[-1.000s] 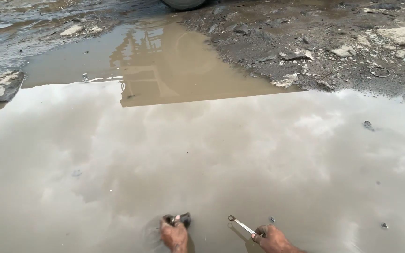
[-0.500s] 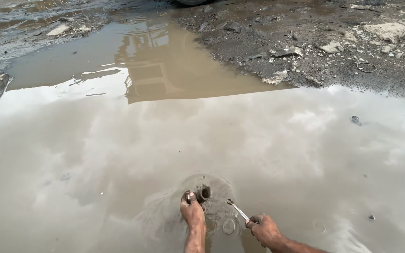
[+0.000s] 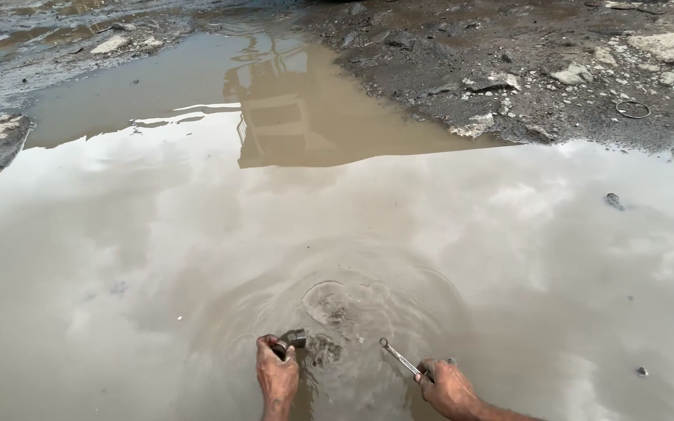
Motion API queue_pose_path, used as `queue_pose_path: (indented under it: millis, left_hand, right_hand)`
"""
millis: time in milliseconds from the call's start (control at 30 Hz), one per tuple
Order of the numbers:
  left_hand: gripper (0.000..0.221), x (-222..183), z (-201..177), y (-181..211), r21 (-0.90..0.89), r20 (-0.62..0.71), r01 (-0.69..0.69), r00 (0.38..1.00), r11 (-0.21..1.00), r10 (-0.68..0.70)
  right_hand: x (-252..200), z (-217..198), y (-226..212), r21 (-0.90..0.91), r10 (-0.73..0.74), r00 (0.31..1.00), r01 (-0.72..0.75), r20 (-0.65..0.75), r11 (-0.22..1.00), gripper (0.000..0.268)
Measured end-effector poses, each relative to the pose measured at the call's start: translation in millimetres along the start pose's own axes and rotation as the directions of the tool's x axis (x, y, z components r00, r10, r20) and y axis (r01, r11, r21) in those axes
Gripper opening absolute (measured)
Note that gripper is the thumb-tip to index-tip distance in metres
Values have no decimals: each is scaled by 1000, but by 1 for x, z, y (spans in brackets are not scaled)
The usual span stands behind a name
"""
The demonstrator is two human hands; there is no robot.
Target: The person cleans a small mechanical part in a puddle of water using a wrench.
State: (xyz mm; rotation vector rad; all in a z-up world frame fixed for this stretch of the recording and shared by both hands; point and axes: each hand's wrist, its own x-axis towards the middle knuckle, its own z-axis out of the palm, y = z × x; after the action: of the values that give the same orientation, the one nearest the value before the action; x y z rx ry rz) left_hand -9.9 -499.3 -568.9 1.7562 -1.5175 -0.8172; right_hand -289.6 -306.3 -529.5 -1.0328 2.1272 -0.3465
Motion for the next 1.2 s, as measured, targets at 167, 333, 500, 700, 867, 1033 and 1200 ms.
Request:
queue_pose_path:
  millis: [167,333,500,700,867,1033,1200]
  left_hand:
    - [43,12,-19,-29,-43,-32,129,991,991,-130]
    - [68,10,19,-62,544,-139,208,978,813,-157]
    - [63,12,39,-77,409,276,-251,950,877,143]
    - [73,-13,1,-14,512,78,-69,996,856,34]
    - [64,-8,14,-27,401,230,-202,966,894,115]
    - [79,-25,33,-5,613,331,-217,944,760,2]
    - [60,-27,25,15,-93,369,-25,927,995,58]
  right_hand:
    - [20,3,-3,-81,-72,997,70,-16,994,25]
    - [44,15,2,-110,-61,995,52,-76,993,23]
    - [43,24,-14,-216,-147,989,140,-19,966,29]
    - [54,36,-17,-276,-138,985,104,-106,956,34]
    - [74,55,10,-405,-319,946,270,-57,874,45]
    - [86,83,22,-449,-340,930,367,142,815,37]
    - [48,41,-13,-331,-301,954,289,15,898,29]
